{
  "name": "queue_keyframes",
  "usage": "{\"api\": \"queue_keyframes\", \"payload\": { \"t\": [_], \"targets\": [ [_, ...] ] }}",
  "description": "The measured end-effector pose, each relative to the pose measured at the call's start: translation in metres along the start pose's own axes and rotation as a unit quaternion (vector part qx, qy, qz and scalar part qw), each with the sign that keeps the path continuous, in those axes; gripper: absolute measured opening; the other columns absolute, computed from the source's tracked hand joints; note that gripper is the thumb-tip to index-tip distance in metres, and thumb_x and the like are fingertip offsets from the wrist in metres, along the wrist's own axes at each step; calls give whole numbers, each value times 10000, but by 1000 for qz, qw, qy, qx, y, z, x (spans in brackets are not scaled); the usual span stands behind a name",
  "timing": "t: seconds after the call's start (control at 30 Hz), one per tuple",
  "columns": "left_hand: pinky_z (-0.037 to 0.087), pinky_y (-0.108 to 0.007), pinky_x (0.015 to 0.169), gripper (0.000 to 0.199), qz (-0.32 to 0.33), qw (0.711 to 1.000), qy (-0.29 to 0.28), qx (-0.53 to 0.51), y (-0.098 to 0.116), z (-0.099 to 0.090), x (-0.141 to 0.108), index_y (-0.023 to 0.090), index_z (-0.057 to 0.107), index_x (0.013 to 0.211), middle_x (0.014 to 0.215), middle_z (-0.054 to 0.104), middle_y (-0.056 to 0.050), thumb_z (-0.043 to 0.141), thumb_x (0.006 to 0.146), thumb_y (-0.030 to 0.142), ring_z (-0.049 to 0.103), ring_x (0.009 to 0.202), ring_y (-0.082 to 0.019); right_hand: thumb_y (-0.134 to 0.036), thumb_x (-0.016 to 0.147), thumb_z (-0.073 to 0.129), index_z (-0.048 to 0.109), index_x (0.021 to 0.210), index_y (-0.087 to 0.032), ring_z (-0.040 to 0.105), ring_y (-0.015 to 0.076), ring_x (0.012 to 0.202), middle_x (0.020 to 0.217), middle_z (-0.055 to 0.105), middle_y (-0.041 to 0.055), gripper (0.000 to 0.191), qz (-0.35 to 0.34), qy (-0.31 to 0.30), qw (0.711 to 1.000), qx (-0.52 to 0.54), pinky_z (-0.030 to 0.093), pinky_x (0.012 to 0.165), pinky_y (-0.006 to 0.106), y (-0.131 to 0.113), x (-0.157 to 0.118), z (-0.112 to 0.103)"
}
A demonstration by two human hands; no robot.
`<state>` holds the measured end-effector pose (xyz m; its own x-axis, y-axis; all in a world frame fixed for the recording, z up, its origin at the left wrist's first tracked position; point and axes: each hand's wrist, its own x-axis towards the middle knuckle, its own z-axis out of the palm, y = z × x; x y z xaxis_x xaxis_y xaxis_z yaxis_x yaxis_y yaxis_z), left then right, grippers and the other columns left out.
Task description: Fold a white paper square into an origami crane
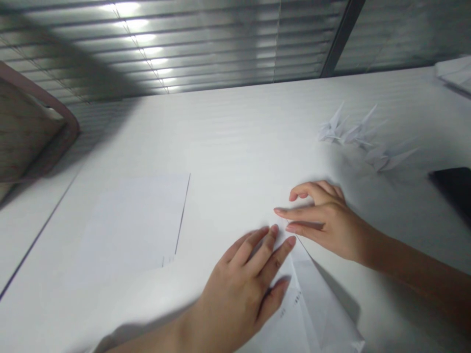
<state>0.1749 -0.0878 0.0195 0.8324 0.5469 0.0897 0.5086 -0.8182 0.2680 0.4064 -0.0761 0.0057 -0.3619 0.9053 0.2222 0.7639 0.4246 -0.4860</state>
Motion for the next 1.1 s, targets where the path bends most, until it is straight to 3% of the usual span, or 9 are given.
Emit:
{"api": "queue_keyframes", "payload": {
  "t": [0.23, 0.37, 0.57, 0.77, 0.97, 1.03, 1.1],
  "targets": [
    [474, -424, 1001, 474, 28, 999, 8, 24, 0, -1, 1, 131, 471, 1404, 1399, 522, -133, 465, 973, 326, 473, 1271, -300, -326, 903, 595, 574, 1275, -440, 462, 253, 1157, 1263, 525, 34, 390, 12, -94, 995, -7, 329, 976, 464, 3, 0, -11],
    [485, -423, 996, 432, 34, 999, 24, 29, -1, -1, 0, 119, 529, 1357, 1372, 546, -141, 462, 978, 314, 476, 1271, -307, -376, 879, 614, 551, 1297, -446, 427, 274, 1203, 1295, 502, 39, 428, 20, -121, 992, 1, 321, 992, 493, 3, 0, -16],
    [491, -427, 991, 437, 39, 998, 21, 33, -2, -1, -1, 102, 528, 1352, 1381, 536, -148, 483, 968, 306, 461, 1282, -311, -433, 769, 721, 477, 1365, -437, 346, 306, 1280, 1359, 453, 42, 644, 15, -150, 988, 15, 289, 1041, 527, 6, -4, -19],
    [492, -428, 984, 444, 46, 996, 34, 62, 1, -2, -1, 107, 522, 1354, 1369, 535, -143, 477, 959, 305, 479, 1247, -309, -425, 734, 761, 530, 1333, -401, 411, 305, 1252, 1340, 499, 51, 642, 3, -117, 993, 34, 319, 1039, 541, 9, -6, -15],
    [480, -539, 968, 514, -1, 990, 71, 122, 0, -9, -2, 9, 567, 1275, 992, 644, -162, 501, 922, 376, 597, 967, -314, -428, 844, 656, 493, 1385, -266, 484, 215, 1254, 1372, 516, 73, 588, 10, -54, 988, 145, 416, 1037, 355, 0, -10, -30],
    [500, -537, 945, 513, -11, 988, 78, 136, 0, -8, -4, -13, 582, 1239, 944, 637, -158, 542, 898, 369, 597, 923, -309, -466, 751, 745, 479, 1393, -237, 486, 231, 1255, 1386, 518, 82, 732, -10, -59, 992, 111, 440, 1017, 351, -7, -14, -33],
    [526, -516, 914, 506, -16, 984, 88, 154, 1, -5, -5, -33, 605, 1181, 1019, 633, -199, 577, 877, 370, 574, 1003, -349, -395, 731, 781, 497, 1371, -231, 505, 247, 1224, 1349, 561, 75, 719, -46, -48, 997, 34, 431, 1019, 395, -12, -16, -32]
  ]
}}
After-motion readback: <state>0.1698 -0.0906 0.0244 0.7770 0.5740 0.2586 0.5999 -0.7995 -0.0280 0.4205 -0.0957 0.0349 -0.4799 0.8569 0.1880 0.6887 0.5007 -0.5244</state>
